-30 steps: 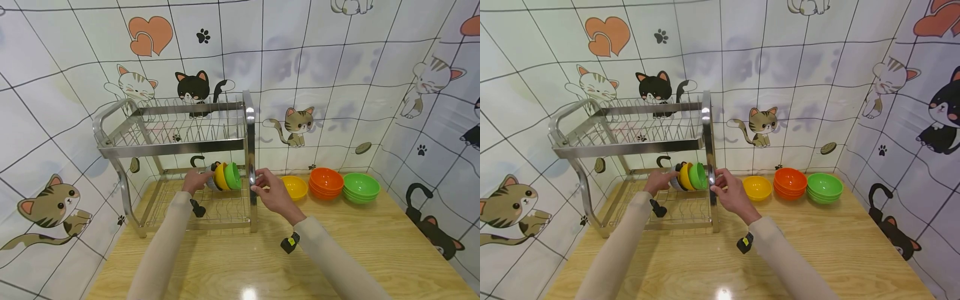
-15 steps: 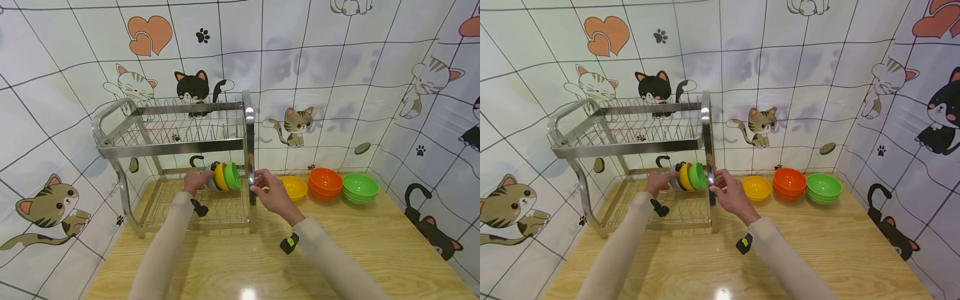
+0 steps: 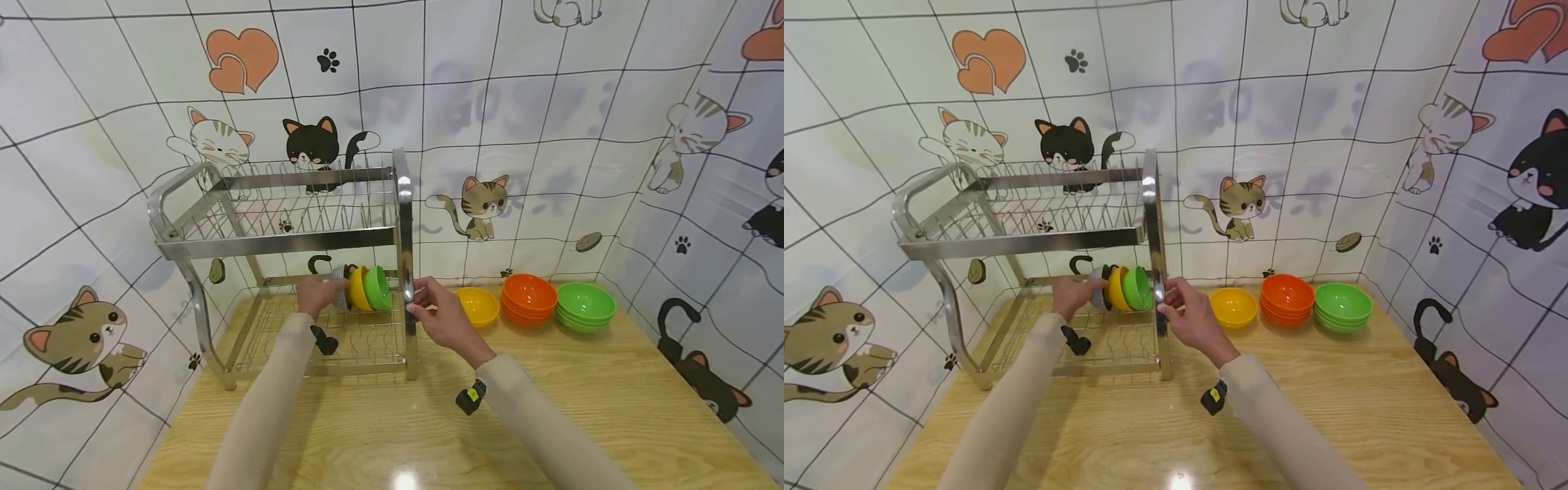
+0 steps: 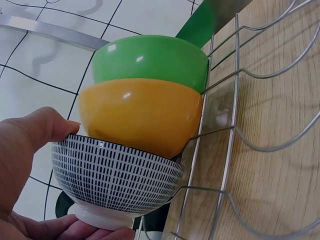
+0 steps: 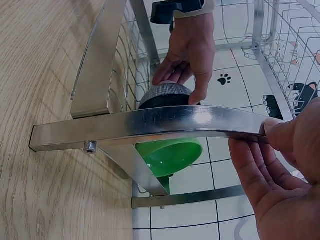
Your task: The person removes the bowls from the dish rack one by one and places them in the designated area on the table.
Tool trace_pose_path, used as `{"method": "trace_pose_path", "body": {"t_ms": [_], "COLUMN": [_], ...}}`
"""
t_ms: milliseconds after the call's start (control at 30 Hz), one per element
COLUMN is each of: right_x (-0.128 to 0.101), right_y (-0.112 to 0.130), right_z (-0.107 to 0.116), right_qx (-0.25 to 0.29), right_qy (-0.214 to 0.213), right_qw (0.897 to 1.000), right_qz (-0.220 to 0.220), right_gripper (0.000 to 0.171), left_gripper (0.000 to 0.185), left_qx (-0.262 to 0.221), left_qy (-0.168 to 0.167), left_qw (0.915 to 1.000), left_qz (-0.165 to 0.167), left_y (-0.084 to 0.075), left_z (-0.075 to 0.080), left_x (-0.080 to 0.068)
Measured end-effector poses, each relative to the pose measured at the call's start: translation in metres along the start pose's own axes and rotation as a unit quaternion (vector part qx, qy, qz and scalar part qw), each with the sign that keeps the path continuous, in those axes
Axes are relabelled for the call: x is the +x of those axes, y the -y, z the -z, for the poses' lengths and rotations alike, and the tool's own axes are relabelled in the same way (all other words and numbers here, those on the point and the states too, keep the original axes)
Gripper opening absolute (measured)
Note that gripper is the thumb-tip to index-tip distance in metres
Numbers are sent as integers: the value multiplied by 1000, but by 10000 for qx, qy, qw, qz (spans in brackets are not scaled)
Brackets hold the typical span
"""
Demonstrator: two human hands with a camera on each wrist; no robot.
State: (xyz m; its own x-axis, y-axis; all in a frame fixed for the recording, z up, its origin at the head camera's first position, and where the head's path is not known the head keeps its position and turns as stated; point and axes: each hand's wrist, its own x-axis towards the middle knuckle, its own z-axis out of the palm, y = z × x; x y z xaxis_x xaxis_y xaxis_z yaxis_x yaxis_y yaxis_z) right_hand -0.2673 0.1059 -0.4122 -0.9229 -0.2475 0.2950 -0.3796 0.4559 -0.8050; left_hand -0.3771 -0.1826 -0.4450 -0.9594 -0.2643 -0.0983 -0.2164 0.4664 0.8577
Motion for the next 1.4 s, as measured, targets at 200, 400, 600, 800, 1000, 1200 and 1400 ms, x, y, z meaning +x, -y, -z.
{"method": "trace_pose_path", "body": {"t_ms": [200, 400, 600, 800, 1000, 1200, 1400], "right_x": [-1, -2, -3, -3, -2, -2, 0], "right_y": [0, 0, 0, -1, -1, -2, -2], "right_z": [-1, -3, -4, -4, -2, -1, 0], "right_qx": [30, 77, 83, 22, -19, -24, -12], "right_qy": [-11, 39, 59, 69, 50, 65, 62], "right_qw": [10000, 10000, 9999, 10000, 10000, 10000, 10000], "right_qz": [7, -10, -29, -3, -70, -18, -17], "right_gripper": [30, 30, 30, 29, 27, 27, 26], "left_gripper": [80, 74, 77, 88, 88, 85, 78], "left_qx": [50, 49, 109, 5, -157, -384, -604], "left_qy": [52, -131, -184, -278, -452, -565, -815], "left_qw": [10000, 9998, 9995, 9996, 9988, 9976, 9947], "left_qz": [-45, -159, -229, -64, -80, -76, -144], "left_y": [1, 2, -1, -9, -14, -14, -15], "left_z": [9, 15, 22, 27, 30, 33, 37], "left_x": [-2, -6, -12, -18, -23, -25, -30]}}
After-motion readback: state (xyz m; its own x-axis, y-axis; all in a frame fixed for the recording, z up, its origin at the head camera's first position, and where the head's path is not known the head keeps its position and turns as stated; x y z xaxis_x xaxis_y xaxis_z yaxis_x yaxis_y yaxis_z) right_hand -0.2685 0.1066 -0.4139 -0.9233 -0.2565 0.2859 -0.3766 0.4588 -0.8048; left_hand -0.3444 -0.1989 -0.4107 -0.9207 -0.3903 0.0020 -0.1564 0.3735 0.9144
